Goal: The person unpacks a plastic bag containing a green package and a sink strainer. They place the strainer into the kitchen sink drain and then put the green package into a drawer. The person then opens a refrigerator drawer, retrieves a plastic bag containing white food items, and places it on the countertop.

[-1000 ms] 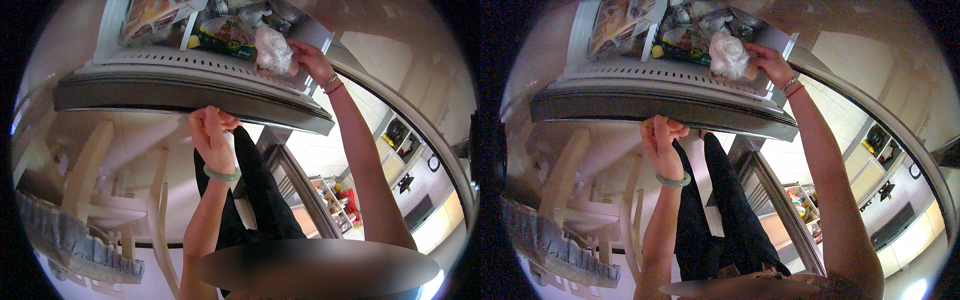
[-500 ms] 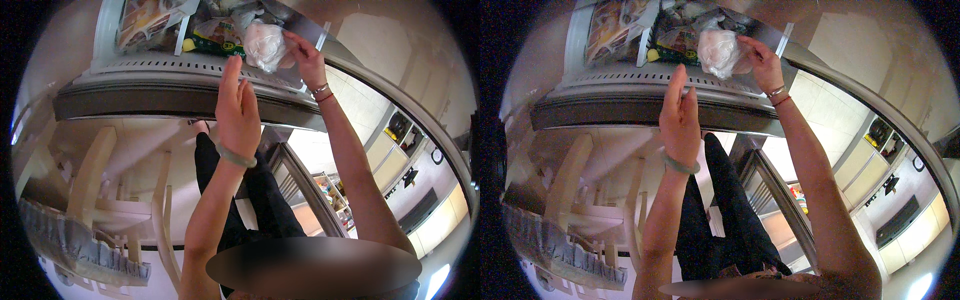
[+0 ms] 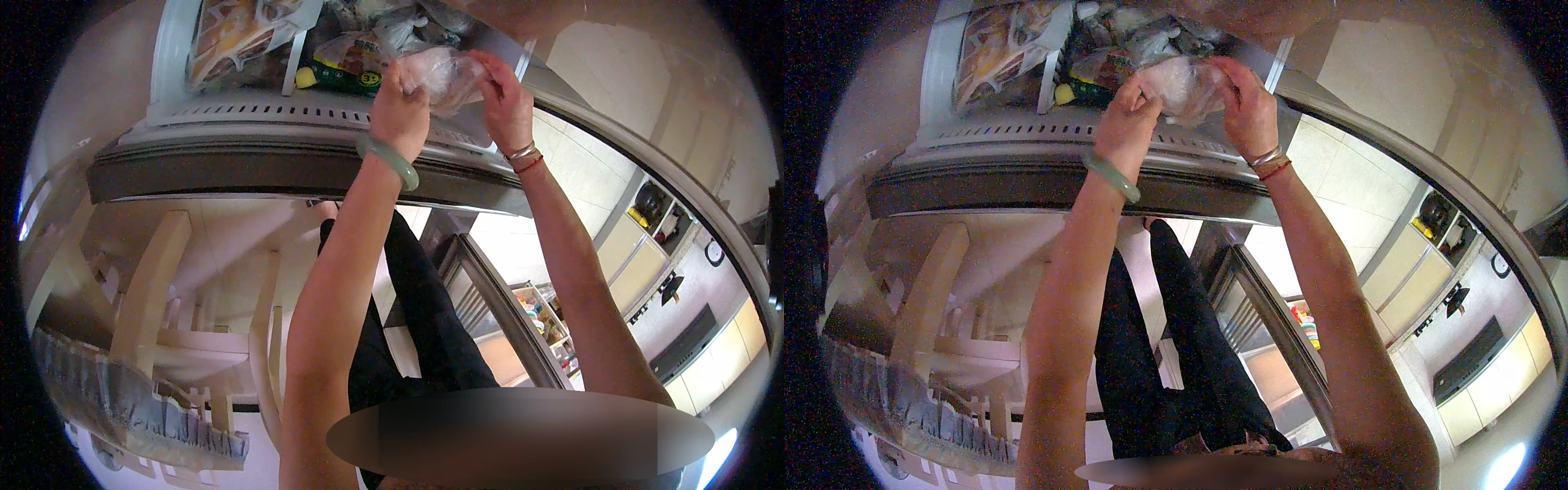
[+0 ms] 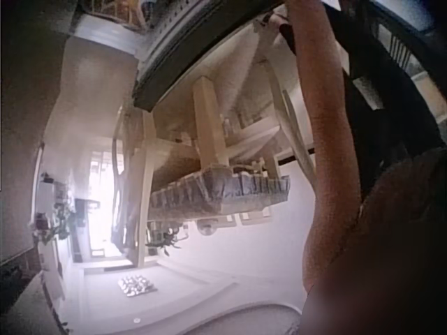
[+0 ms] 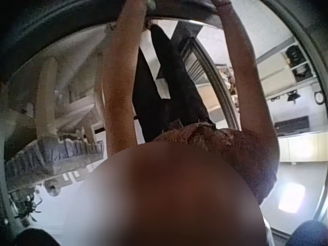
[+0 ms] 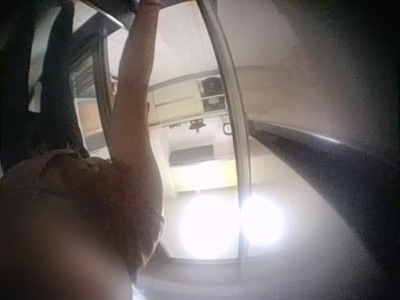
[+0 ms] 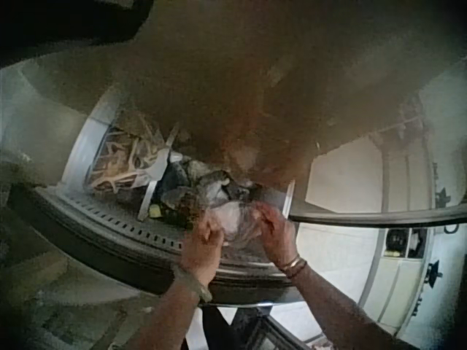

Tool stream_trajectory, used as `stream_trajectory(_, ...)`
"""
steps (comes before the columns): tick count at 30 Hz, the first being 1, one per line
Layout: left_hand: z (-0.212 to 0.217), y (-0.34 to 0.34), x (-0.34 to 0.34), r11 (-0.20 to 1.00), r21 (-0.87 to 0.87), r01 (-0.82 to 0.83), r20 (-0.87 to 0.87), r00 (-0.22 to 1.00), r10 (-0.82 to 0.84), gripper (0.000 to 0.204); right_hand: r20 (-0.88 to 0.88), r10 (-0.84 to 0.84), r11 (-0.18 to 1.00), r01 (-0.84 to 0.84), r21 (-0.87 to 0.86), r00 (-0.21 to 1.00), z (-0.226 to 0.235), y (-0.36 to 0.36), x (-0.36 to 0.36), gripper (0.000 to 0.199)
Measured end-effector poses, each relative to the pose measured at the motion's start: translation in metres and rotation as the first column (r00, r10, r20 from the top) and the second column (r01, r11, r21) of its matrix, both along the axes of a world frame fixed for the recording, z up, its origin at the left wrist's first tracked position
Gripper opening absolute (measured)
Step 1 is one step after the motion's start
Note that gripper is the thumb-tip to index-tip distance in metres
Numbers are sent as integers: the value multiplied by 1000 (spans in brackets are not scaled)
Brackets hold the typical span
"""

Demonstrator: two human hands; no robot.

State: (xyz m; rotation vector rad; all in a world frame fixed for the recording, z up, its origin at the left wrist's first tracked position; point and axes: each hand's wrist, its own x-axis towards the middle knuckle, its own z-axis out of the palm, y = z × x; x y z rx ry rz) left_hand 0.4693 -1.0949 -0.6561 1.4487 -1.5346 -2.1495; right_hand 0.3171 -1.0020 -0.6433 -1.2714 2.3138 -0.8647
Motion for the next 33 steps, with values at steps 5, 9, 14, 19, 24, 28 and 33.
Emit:
stream_trajectory(5,18,22,4,988,-78,-132,-75,989,126,42,-211,85,992,-64,105,974,-16,-7,-5,17)
stream_trajectory(9,37,39,8,980,25,-198,-198,960,199,48,-269,124,915,-5,404,955,-35,-14,-13,16)
stream_trajectory(14,53,56,11,978,118,-172,-349,915,204,48,-238,239,714,-4,700,942,-64,-21,-22,30)
stream_trajectory(19,68,58,13,957,242,-157,-325,917,232,45,-217,87,742,82,666,972,-95,-12,-26,27)
stream_trajectory(24,69,57,19,925,329,-189,-263,923,282,43,-127,21,647,83,758,992,-105,-11,-19,33)
stream_trajectory(28,65,58,23,934,291,-205,-294,910,292,41,-81,31,587,47,808,996,-117,-16,-12,35)
stream_trajectory(33,71,57,27,952,243,-187,-301,918,257,39,-125,229,563,-26,826,965,-148,-6,-17,39)
